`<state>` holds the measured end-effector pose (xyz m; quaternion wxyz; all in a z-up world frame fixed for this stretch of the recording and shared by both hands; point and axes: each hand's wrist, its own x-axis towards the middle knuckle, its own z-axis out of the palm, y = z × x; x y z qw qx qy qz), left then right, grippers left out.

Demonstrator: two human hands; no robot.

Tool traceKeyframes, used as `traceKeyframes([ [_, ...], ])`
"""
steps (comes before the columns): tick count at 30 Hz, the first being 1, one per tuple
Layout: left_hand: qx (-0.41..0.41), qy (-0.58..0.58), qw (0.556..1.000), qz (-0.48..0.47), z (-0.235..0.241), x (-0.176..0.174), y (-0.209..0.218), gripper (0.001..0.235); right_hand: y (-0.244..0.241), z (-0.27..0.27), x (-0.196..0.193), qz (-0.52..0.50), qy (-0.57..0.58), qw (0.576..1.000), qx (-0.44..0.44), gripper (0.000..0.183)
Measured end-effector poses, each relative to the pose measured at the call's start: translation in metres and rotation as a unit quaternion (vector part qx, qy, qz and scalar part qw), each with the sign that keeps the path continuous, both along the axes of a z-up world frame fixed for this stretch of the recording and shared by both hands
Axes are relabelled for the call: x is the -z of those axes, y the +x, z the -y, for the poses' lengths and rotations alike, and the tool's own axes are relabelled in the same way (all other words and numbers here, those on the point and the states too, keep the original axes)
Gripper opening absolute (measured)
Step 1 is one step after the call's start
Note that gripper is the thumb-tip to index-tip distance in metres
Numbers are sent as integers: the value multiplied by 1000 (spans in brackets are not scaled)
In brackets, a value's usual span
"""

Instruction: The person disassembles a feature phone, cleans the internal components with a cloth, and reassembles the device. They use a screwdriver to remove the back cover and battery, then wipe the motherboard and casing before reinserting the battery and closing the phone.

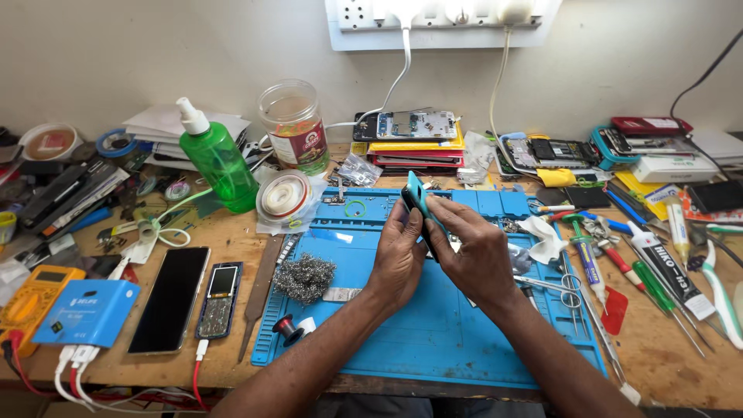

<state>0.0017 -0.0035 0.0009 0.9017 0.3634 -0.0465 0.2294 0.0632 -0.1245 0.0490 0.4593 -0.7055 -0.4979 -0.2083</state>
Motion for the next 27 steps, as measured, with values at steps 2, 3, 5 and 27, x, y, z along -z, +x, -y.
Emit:
traceKeyframes([
  [2, -8, -1, 1000, 3, -5, -3, -3, 39, -5, -1, -4, -16, -8, 1000, -17, 34],
  [3, -15, 3, 1000, 16, -7, -5, -5, 41, -7, -2, -6, -19, -9, 1000, -20, 34],
  [5, -28, 11, 999, 43, -10, -9, -7, 44, -8, -3, -9, -24, -11, 999, -25, 36],
  [27, 32, 42, 998, 38, -12, -14, -14, 48, -5, -3, -3, -24, -22, 999, -12, 42],
])
